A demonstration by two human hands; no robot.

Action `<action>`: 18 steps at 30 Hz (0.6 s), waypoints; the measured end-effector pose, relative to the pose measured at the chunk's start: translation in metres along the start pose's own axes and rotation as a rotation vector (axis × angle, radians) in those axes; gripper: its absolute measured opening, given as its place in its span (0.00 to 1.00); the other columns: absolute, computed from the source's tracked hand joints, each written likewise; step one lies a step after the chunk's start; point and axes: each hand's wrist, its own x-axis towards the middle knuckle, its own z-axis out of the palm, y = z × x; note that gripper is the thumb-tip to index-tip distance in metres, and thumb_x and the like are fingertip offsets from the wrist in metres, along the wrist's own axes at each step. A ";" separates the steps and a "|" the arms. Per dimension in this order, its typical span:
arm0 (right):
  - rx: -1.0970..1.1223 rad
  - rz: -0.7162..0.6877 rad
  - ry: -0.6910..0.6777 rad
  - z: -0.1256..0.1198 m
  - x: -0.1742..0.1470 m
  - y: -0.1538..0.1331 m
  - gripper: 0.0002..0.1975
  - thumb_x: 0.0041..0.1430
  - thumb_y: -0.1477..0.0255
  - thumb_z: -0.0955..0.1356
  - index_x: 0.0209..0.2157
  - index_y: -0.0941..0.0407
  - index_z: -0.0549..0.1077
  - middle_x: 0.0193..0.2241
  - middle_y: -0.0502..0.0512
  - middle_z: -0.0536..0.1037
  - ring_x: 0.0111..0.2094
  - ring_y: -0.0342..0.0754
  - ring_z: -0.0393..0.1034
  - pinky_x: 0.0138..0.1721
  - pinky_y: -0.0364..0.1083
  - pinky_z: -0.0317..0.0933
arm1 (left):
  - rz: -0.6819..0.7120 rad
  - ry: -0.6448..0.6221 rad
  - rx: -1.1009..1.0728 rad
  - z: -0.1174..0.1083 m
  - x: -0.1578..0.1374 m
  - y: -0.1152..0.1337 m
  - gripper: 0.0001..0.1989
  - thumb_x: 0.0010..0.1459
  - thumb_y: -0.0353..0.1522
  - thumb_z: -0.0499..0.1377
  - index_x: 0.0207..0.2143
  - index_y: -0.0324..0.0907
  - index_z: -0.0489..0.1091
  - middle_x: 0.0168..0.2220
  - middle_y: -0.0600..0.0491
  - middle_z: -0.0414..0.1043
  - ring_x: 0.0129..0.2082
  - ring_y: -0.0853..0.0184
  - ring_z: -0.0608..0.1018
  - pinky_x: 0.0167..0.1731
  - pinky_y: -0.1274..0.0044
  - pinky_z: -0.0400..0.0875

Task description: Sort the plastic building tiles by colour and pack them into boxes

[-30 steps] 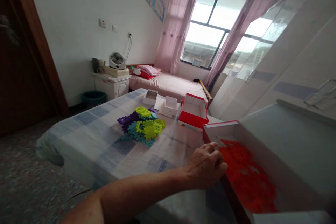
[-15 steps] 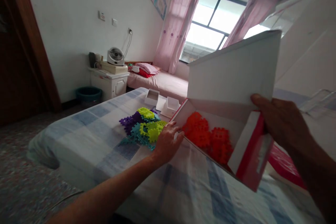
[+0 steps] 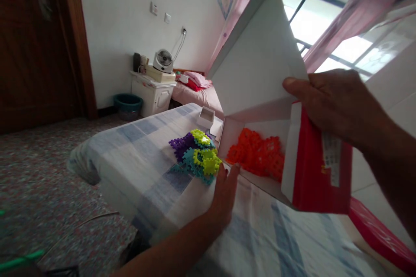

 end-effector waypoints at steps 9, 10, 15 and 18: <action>-0.138 -0.069 -0.095 -0.004 0.013 -0.016 0.19 0.66 0.70 0.50 0.40 0.60 0.69 0.32 0.61 0.74 0.33 0.50 0.66 0.28 0.45 0.52 | -0.099 -0.140 -0.162 0.010 0.001 0.003 0.26 0.51 0.47 0.51 0.46 0.39 0.66 0.49 0.41 0.68 0.45 0.56 0.73 0.34 0.69 0.72; -0.142 -0.059 -0.082 -0.010 0.014 -0.018 0.20 0.66 0.70 0.50 0.40 0.60 0.69 0.32 0.62 0.74 0.34 0.51 0.66 0.28 0.45 0.52 | -0.074 -0.143 -0.153 0.009 0.003 0.005 0.25 0.50 0.46 0.52 0.45 0.39 0.67 0.49 0.42 0.69 0.45 0.56 0.73 0.34 0.70 0.72; -0.158 -0.020 -0.181 -0.017 0.018 -0.036 0.18 0.64 0.70 0.53 0.37 0.59 0.71 0.29 0.61 0.73 0.33 0.54 0.68 0.25 0.45 0.48 | -0.138 -0.198 -0.097 0.005 0.013 0.003 0.21 0.51 0.41 0.49 0.42 0.39 0.69 0.44 0.44 0.72 0.43 0.58 0.74 0.32 0.72 0.71; -0.086 -0.036 -0.234 -0.010 0.016 -0.040 0.17 0.63 0.69 0.54 0.36 0.57 0.71 0.28 0.60 0.73 0.30 0.52 0.68 0.24 0.44 0.47 | -0.245 -0.255 -0.049 0.005 0.014 -0.005 0.21 0.50 0.40 0.48 0.40 0.38 0.71 0.40 0.45 0.74 0.40 0.59 0.75 0.33 0.72 0.70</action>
